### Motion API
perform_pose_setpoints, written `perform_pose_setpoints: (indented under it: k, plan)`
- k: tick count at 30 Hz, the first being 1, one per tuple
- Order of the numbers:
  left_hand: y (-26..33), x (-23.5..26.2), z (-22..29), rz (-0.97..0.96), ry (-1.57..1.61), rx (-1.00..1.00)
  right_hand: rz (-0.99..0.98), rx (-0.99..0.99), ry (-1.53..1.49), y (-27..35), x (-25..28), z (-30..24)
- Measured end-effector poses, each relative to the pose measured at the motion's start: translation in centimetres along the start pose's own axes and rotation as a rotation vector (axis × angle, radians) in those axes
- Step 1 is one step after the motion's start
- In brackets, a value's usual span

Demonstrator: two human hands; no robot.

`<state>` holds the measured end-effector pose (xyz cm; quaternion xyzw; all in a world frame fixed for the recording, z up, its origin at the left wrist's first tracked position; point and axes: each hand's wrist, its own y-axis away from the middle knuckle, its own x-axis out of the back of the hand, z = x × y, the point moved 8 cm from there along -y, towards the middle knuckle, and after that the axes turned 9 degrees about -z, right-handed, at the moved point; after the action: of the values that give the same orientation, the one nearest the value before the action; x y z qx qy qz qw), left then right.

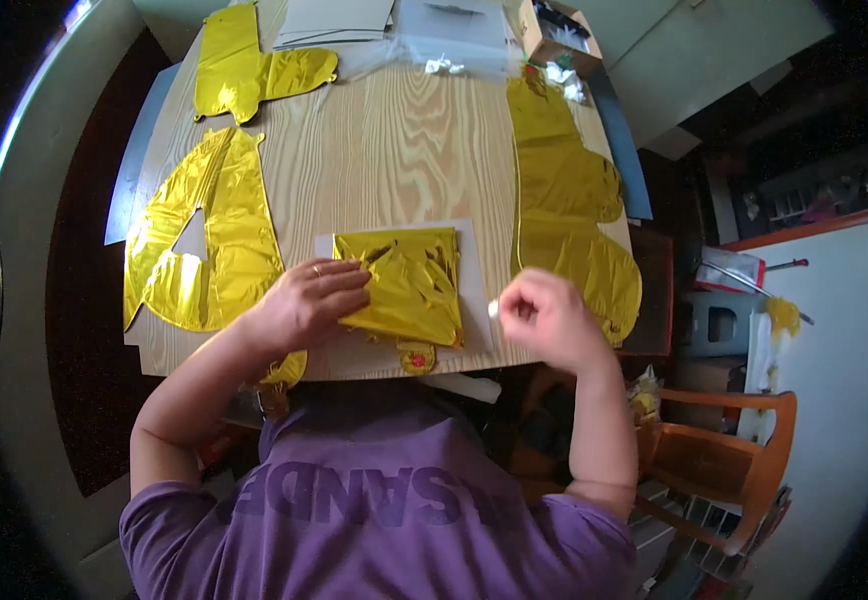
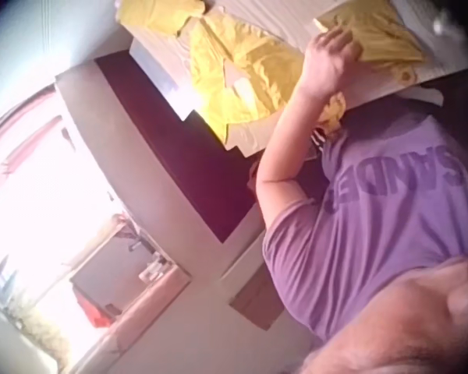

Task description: Folding and flattening gold-colored foil balloons on a wooden table.

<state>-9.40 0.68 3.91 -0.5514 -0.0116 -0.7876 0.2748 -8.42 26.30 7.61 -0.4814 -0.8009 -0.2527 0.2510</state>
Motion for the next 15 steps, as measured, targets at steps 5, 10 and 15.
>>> perform_pose_setpoints:
  k: [5, 10, 15]
  plan:
    - [-0.6, 0.4, -2.0, -0.141, 0.205, 0.251, -0.058, 0.205, -0.073, 4.2, -6.5, -5.7]
    - [-1.9, 2.8, -2.3, 0.019, 0.219, 0.213, 0.343, 0.135, 0.516, 1.3, -8.0, -6.1]
    - [-1.9, 3.2, -2.4, -0.109, 0.190, 0.294, 0.171, 0.239, 0.523, 3.6, -9.8, -5.9]
